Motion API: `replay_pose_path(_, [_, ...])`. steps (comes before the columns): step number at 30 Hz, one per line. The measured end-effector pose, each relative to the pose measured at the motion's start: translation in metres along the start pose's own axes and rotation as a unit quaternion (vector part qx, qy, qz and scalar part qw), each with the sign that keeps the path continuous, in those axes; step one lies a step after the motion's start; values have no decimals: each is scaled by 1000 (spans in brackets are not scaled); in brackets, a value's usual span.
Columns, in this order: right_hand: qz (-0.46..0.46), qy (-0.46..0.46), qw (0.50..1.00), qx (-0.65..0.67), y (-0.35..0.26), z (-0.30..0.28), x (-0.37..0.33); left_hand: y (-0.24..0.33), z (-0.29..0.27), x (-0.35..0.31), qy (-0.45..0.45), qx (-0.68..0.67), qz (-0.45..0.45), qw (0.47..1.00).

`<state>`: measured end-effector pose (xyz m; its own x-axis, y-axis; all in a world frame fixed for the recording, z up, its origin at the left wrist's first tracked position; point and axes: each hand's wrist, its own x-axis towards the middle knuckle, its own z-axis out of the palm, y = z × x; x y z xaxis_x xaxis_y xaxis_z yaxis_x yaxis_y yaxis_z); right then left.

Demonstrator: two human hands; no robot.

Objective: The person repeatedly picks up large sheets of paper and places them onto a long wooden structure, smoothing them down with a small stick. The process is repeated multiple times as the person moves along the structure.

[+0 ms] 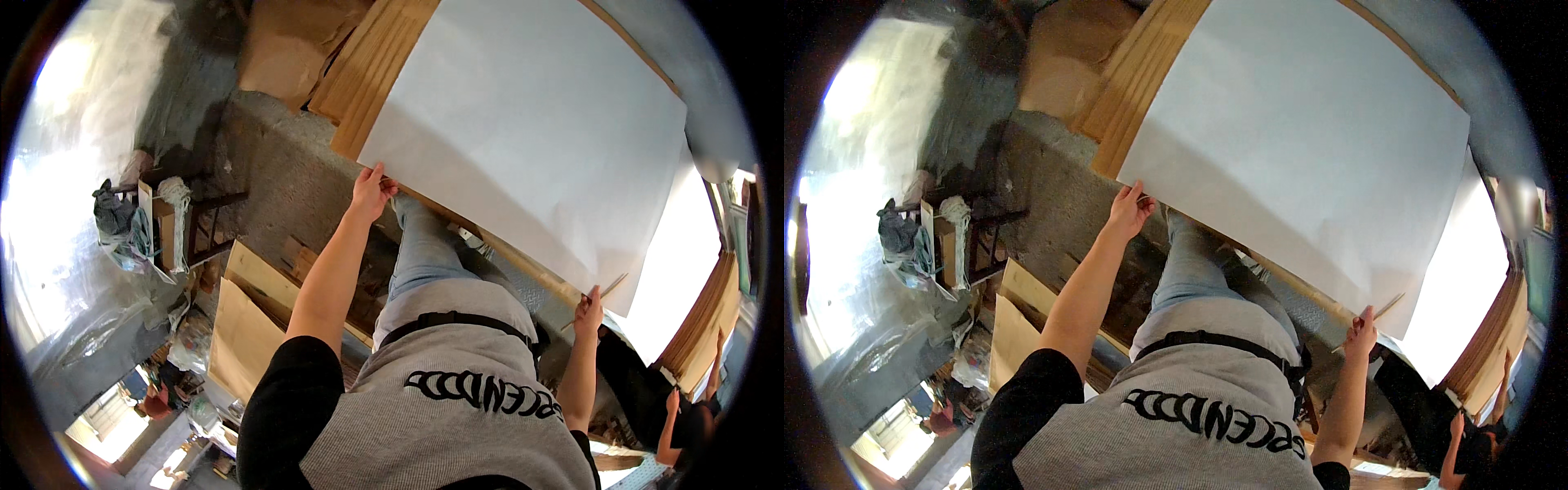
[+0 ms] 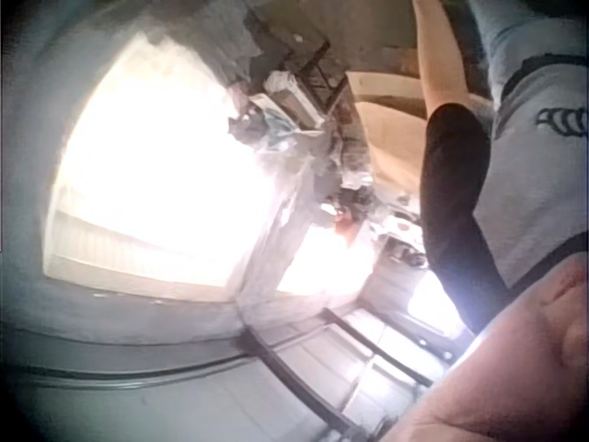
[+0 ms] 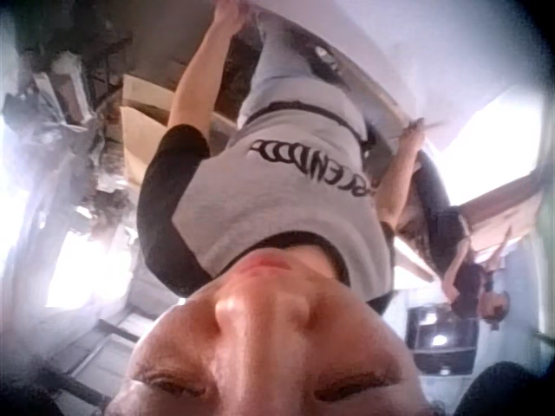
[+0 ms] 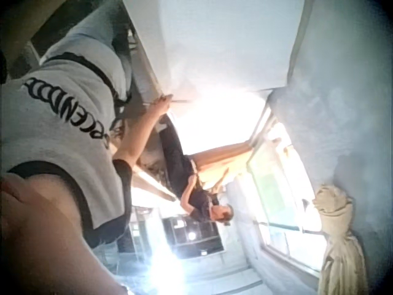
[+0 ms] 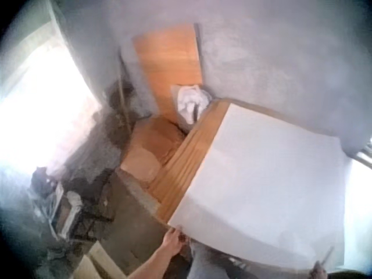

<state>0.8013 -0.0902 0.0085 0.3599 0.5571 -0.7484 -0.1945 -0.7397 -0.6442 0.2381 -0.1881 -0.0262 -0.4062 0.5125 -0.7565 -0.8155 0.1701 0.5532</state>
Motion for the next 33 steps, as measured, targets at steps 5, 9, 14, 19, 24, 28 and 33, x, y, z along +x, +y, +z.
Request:
replay_pose_path(5, [0,69,997,27,15,7,-7,0,-1,8,73,1,2,997])
replay_pose_path(9, [60,92,994,8,11,31,-27,5,13,-7,62,-1,24,998])
replay_pose_path(14, [102,48,993,40,16,55,-28,3,10,4,41,54,47,997])
replay_pose_path(19, [134,33,986,97,13,61,-35,8,9,-3,65,43,39,996])
replay_pose_path(24, [89,1,989,115,23,62,-32,12,10,2,90,59,32,994])
replay_pose_path(28, [62,-40,989,128,28,58,-36,14,-4,15,67,-7,-33,997])
replay_pose_path(33, [27,-64,990,122,31,53,-33,7,52,-16,6,93,-91,992])
